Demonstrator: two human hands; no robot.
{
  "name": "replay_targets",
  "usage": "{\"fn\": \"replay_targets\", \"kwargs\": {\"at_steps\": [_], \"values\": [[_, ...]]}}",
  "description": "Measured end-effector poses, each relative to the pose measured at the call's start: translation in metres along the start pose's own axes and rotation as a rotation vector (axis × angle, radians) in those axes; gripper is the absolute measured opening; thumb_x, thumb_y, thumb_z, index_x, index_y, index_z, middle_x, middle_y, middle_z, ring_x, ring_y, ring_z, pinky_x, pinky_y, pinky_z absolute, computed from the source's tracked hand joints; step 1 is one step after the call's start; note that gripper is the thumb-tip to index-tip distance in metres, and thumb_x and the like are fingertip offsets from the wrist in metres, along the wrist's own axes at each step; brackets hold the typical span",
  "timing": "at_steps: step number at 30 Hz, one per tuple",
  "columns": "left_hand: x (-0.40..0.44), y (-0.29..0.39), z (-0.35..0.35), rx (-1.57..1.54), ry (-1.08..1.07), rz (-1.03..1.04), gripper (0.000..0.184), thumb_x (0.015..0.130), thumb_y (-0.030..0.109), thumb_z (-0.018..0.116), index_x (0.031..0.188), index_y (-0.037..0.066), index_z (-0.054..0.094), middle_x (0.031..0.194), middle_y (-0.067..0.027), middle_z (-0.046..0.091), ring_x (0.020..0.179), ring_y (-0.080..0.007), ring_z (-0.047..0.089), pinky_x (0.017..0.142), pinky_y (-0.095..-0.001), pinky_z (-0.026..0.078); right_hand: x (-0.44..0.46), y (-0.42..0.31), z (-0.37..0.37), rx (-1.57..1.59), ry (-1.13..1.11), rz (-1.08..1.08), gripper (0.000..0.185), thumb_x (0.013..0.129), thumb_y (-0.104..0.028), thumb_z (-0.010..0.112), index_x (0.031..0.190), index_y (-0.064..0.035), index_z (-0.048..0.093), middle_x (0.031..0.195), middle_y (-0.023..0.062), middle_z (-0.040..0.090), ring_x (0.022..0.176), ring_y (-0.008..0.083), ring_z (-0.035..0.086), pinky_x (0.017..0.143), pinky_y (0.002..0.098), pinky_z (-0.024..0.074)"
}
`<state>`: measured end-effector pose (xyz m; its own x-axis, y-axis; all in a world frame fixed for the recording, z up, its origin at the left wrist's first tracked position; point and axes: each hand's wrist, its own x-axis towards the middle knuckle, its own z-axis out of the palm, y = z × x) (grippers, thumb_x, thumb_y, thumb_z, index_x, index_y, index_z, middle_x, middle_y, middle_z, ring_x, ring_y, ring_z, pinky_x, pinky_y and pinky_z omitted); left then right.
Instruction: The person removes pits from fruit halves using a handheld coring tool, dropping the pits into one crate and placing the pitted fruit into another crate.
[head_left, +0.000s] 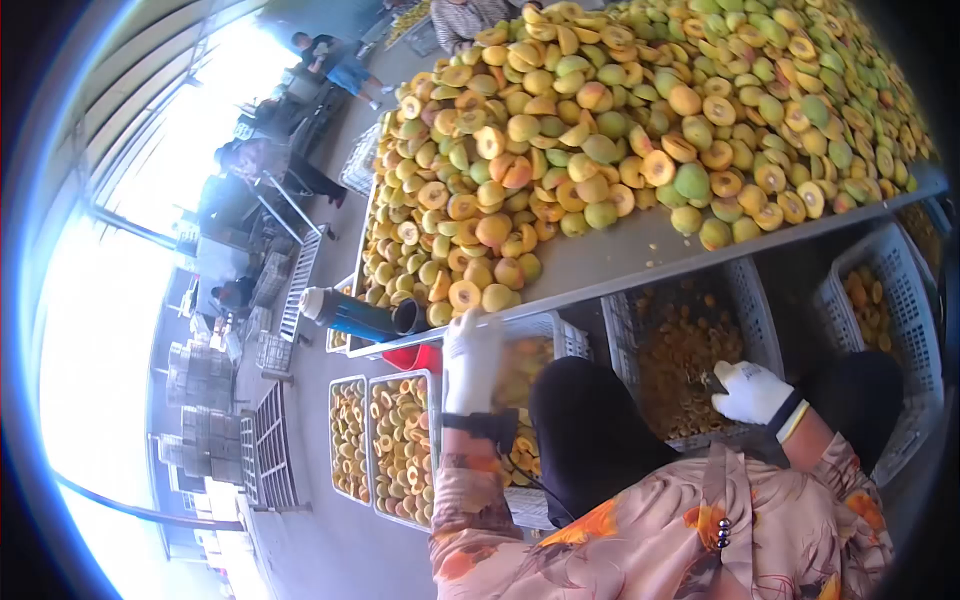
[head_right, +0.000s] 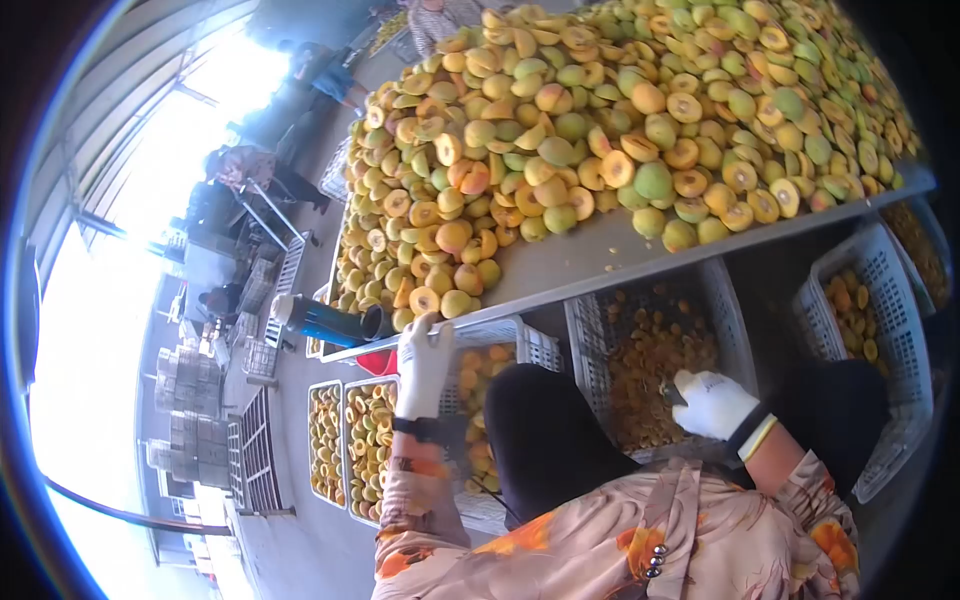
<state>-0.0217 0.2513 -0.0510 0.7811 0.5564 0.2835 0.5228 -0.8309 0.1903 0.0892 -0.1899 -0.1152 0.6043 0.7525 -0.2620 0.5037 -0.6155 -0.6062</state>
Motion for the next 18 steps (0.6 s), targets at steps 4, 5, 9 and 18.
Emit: {"fn": "replay_targets", "kwargs": {"at_steps": [4, 5, 9, 18], "values": [[0.063, 0.022, 0.032, 0.27, -0.323, -0.122, 0.061, 0.092, 0.051, 0.064, 0.131, 0.005, 0.059, 0.113, -0.0205, 0.072, 0.105, -0.0382, 0.07, 0.088, -0.0481, 0.055, 0.011, -0.013, 0.001, -0.042, -0.122, 0.011, 0.038, 0.084, -0.032, 0.063, 0.103, 0.001, 0.06, 0.094, 0.0317, 0.069, 0.094, 0.0476, 0.068, 0.085, 0.0536, 0.0536], [0.071, 0.017, 0.045, 0.222, -0.353, -0.158, 0.064, 0.09, 0.052, 0.064, 0.132, 0.004, 0.058, 0.113, -0.0202, 0.073, 0.103, -0.0374, 0.071, 0.087, -0.0477, 0.055, 0.011, -0.014, 0.0, -0.032, -0.147, 0.015, 0.04, 0.084, -0.031, 0.062, 0.104, 0.0032, 0.06, 0.095, 0.0326, 0.068, 0.094, 0.0474, 0.068, 0.085, 0.0537, 0.0535], [0.077, 0.024, 0.037, 0.209, -0.359, -0.171, 0.063, 0.088, 0.048, 0.066, 0.132, 0.003, 0.058, 0.115, -0.0208, 0.073, 0.106, -0.0377, 0.07, 0.089, -0.0466, 0.055, 0.013, -0.013, -0.001, -0.002, -0.139, 0.028, 0.042, 0.083, -0.031, 0.064, 0.104, 0.005, 0.06, 0.096, 0.0335, 0.068, 0.096, 0.0478, 0.067, 0.086, 0.0527, 0.0534], [-0.011, 0.095, -0.028, -1.846, -0.438, -0.174, 0.06, 0.087, 0.023, 0.065, 0.142, 0.003, 0.051, 0.126, -0.0158, 0.063, 0.099, -0.0285, 0.067, 0.081, -0.0355, 0.053, 0.004, -0.073, -0.037, 0.453, 0.156, -0.081, 0.033, 0.087, -0.022, 0.071, 0.106, 0.0021, 0.059, 0.089, 0.025, 0.068, 0.087, 0.0414, 0.068, 0.078, 0.0445, 0.052]]}}
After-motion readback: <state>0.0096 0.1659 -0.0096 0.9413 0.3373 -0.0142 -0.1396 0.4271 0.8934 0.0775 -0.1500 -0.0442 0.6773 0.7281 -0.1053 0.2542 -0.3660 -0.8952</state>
